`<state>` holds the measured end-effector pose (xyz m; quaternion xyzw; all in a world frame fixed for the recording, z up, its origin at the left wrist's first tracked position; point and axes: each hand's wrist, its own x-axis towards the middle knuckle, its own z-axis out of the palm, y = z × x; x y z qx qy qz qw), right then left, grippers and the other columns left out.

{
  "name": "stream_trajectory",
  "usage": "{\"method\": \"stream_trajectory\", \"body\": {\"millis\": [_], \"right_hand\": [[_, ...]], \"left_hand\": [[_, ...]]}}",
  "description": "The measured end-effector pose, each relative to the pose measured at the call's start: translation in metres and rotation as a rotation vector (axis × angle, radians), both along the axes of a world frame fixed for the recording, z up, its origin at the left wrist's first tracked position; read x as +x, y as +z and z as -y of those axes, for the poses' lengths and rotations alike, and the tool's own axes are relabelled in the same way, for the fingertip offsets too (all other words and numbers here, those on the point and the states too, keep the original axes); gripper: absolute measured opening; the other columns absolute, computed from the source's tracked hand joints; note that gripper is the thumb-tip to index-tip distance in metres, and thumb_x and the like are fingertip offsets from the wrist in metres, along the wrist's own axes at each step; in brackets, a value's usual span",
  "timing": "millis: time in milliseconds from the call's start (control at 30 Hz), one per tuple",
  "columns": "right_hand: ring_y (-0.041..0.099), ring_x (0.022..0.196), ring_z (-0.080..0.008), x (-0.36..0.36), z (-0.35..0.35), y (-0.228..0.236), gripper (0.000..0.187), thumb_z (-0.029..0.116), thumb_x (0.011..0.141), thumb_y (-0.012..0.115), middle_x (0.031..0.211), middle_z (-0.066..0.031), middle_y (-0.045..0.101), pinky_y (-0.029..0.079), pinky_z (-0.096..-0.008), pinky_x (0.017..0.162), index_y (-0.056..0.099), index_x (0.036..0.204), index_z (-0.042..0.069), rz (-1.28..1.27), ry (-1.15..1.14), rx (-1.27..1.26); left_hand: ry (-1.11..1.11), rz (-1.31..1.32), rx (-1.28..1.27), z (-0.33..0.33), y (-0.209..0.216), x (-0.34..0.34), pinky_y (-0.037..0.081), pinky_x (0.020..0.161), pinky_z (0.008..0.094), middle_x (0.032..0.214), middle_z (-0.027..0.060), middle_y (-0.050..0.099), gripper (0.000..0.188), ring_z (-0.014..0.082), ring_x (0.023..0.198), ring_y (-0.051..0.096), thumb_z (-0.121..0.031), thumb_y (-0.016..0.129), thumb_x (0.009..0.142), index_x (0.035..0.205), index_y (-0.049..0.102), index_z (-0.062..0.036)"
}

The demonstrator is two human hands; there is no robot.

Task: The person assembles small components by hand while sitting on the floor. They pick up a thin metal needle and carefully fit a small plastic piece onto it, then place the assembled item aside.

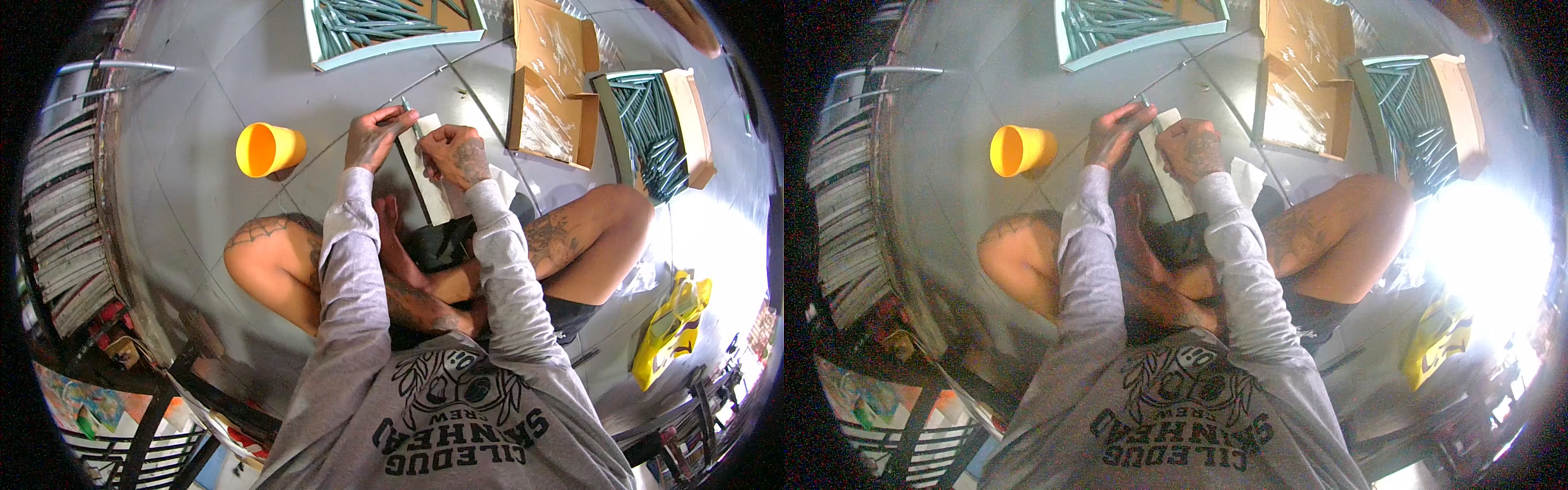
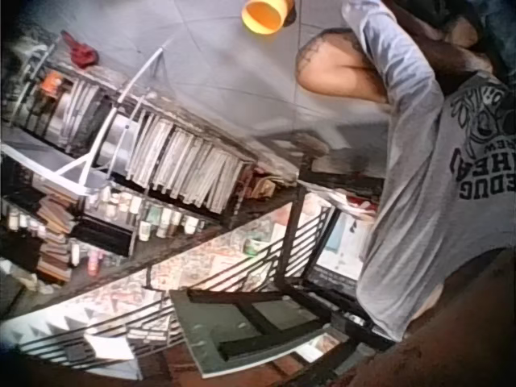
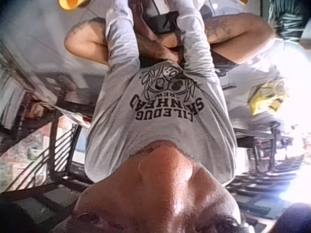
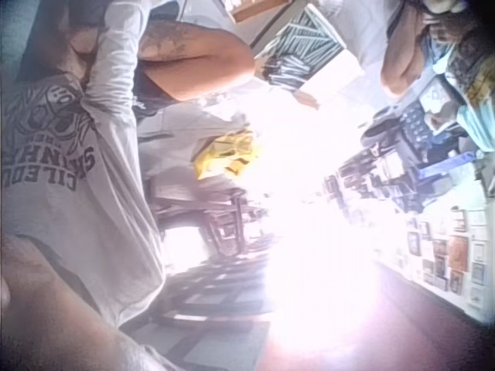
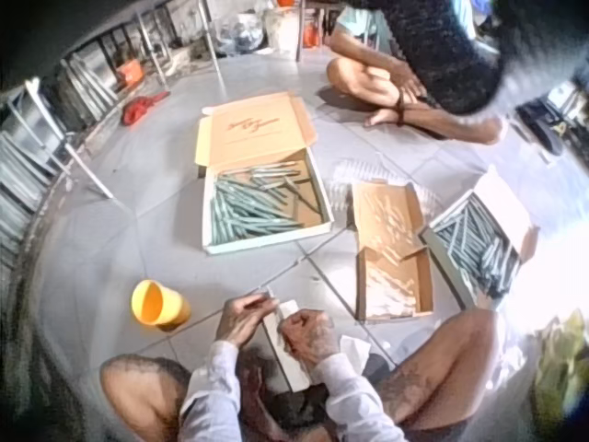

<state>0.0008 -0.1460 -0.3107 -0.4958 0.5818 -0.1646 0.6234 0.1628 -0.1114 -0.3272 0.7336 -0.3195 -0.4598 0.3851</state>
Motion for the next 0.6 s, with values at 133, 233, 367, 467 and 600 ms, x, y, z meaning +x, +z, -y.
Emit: {"method": "stream_trajectory", "body": {"millis": [133, 233, 367, 467, 600], "right_hand": [[0.063, 0.055, -0.0127, -0.002, 0.002, -0.004, 0.028, 0.025, 0.083, 0.071, 0.065, -0.0082, 0.068, 0.051, -0.029, 0.051, 0.07, 0.083, -0.003, -0.163, 0.144, -0.172], [0.064, 0.057, -0.0135, -0.005, 0.002, -0.009, 0.03, 0.026, 0.084, 0.069, 0.066, -0.0091, 0.068, 0.052, -0.0301, 0.054, 0.07, 0.083, -0.004, -0.169, 0.205, -0.291], [0.072, 0.078, -0.0326, -0.009, 0.003, -0.014, 0.031, 0.027, 0.079, 0.069, 0.081, -0.0216, 0.071, 0.055, -0.0406, 0.078, 0.073, 0.089, -0.003, -0.164, 0.241, -0.263], [0.071, 0.078, -0.0336, -0.01, 0.003, -0.018, 0.031, 0.026, 0.081, 0.068, 0.081, -0.0211, 0.071, 0.055, -0.0411, 0.079, 0.072, 0.089, -0.003, -0.158, 0.274, -0.301], [0.071, 0.078, -0.0324, -0.013, 0.002, -0.022, 0.029, 0.025, 0.081, 0.068, 0.081, -0.0197, 0.072, 0.055, -0.0405, 0.079, 0.072, 0.088, -0.003, -0.124, 0.28, -0.303]], "left_hand": [[0.003, 0.042, 0.007, -0.001, 0.003, -0.002, 0.052, 0.087, 0.029, 0.101, 0.011, 0.074, 0.062, 0.0168, 0.093, 0.068, -0.049, 0.083, 0.071, 0.109, 0.073, -0.0011], [-0.024, 0.048, 0.031, -0.002, 0.003, -0.001, 0.049, 0.093, 0.0326, 0.109, 0.0138, 0.072, 0.074, 0.0216, 0.102, 0.066, -0.059, 0.08, 0.069, 0.115, 0.071, -0.0016], [-0.051, 0.005, 0.031, -0.003, 0.0, 0.002, 0.047, 0.098, 0.0365, 0.114, 0.016, 0.07, 0.08, 0.0255, 0.108, 0.065, -0.064, 0.077, 0.068, 0.118, 0.069, -0.0014], [-0.061, 0.046, 0.043, -0.004, -0.002, 0.003, 0.047, 0.098, 0.0372, 0.114, 0.016, 0.07, 0.08, 0.0251, 0.109, 0.065, -0.065, 0.076, 0.069, 0.117, 0.07, -0.0021], [0.016, 0.06, -0.009, -0.004, -0.005, -0.001, 0.052, 0.085, 0.0312, 0.095, 0.007, 0.075, 0.065, 0.0186, 0.088, 0.069, -0.061, 0.08, 0.067, 0.105, 0.076, -0.0083]]}}
